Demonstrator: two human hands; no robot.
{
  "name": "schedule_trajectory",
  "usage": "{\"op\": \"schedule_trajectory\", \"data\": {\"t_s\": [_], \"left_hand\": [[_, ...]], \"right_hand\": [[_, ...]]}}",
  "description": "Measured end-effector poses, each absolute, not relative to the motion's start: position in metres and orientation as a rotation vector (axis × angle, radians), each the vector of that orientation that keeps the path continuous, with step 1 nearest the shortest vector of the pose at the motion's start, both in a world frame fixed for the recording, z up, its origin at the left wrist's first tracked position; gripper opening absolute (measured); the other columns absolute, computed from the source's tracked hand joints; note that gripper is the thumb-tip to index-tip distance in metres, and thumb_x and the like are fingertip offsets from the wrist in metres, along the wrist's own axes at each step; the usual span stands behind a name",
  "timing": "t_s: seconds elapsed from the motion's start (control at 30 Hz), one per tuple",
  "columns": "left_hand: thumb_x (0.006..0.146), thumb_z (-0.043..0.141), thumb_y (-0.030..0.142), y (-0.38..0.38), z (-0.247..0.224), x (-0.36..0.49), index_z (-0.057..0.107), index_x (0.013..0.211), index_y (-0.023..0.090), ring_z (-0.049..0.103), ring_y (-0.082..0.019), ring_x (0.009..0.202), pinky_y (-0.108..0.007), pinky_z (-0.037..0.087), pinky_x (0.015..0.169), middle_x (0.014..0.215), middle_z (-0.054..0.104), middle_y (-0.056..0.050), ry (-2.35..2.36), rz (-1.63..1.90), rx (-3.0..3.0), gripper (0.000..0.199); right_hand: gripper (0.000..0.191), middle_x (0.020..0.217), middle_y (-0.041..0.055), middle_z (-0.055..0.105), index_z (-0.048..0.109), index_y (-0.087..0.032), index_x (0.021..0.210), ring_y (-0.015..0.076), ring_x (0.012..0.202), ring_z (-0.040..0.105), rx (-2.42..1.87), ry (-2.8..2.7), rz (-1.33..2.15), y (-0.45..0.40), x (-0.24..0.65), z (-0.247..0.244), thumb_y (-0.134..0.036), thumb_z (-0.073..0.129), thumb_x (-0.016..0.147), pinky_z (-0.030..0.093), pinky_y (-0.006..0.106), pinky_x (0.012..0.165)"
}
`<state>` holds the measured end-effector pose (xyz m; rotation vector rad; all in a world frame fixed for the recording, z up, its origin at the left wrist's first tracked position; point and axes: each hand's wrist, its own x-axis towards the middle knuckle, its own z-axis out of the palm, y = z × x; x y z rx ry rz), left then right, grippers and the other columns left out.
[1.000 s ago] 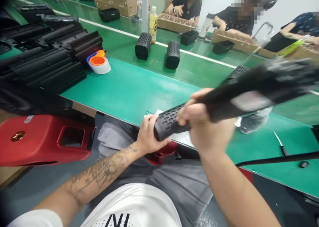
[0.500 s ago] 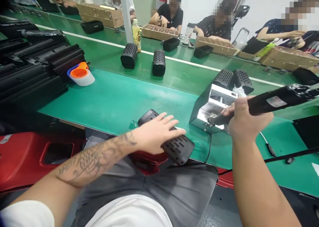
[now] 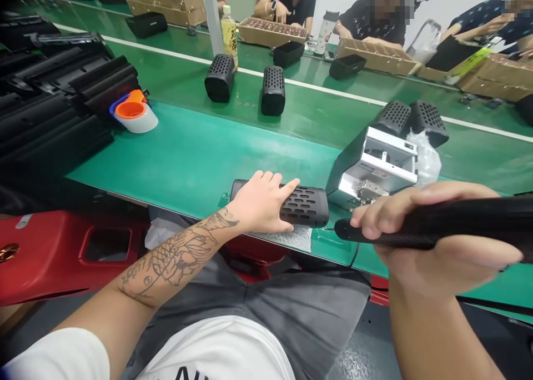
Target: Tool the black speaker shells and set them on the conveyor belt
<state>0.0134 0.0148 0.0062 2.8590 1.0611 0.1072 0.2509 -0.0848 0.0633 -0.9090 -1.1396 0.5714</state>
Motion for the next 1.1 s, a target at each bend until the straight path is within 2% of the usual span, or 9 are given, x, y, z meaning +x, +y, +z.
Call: {"op": "schedule_trajectory", "data": {"t_s": [0.17,0.33,0.57,0.97,1.1], "left_hand": [[0.083,0.074,0.078,0.013,0.003,0.013,0.042,0.171,0.015,0.060,-0.039,0.123,-0.048,0.037,0.109,0.141,0.067,-0.022,1.064,0.144,2.861,0.113],[0.084,0.075,0.073,0.011,0.002,0.014,0.042,0.171,0.014,0.060,-0.038,0.121,-0.048,0.037,0.107,0.138,0.067,-0.021,1.058,0.165,2.848,0.110],[0.086,0.073,0.073,0.011,0.004,0.014,0.040,0.172,0.015,0.058,-0.040,0.123,-0.051,0.036,0.109,0.142,0.066,-0.023,1.065,0.134,2.823,0.109],[0.082,0.077,0.078,0.011,0.005,0.018,0.042,0.170,0.012,0.059,-0.041,0.123,-0.055,0.039,0.108,0.140,0.067,-0.024,1.099,0.076,2.811,0.116],[0.079,0.079,0.080,0.011,0.005,0.017,0.040,0.171,0.011,0.058,-0.041,0.124,-0.055,0.039,0.110,0.142,0.066,-0.025,1.098,0.069,2.814,0.122]], "right_hand": [[0.057,0.058,-0.0002,0.063,0.075,-0.025,0.087,0.0231,0.045,0.058,-0.836,-1.301,0.637,-0.058,0.233,0.062,-0.080,0.086,0.075,0.056,0.043,0.043],[0.051,0.055,-0.0008,0.060,0.071,-0.024,0.078,0.0219,0.041,0.055,-0.886,-1.286,0.715,-0.053,0.226,0.060,-0.069,0.094,0.070,0.055,0.042,0.040],[0.038,0.054,-0.0039,0.058,0.072,-0.025,0.081,0.0188,0.040,0.053,-0.878,-1.315,0.748,-0.053,0.218,0.059,-0.054,0.095,0.075,0.055,0.038,0.041],[0.035,0.053,-0.0047,0.057,0.068,-0.026,0.078,0.0182,0.041,0.053,-0.880,-1.367,0.814,-0.054,0.218,0.054,-0.048,0.095,0.076,0.056,0.038,0.045],[0.034,0.054,-0.0028,0.058,0.070,-0.027,0.077,0.0192,0.042,0.054,-0.913,-1.367,0.783,-0.059,0.216,0.057,-0.049,0.095,0.075,0.053,0.038,0.043]]}}
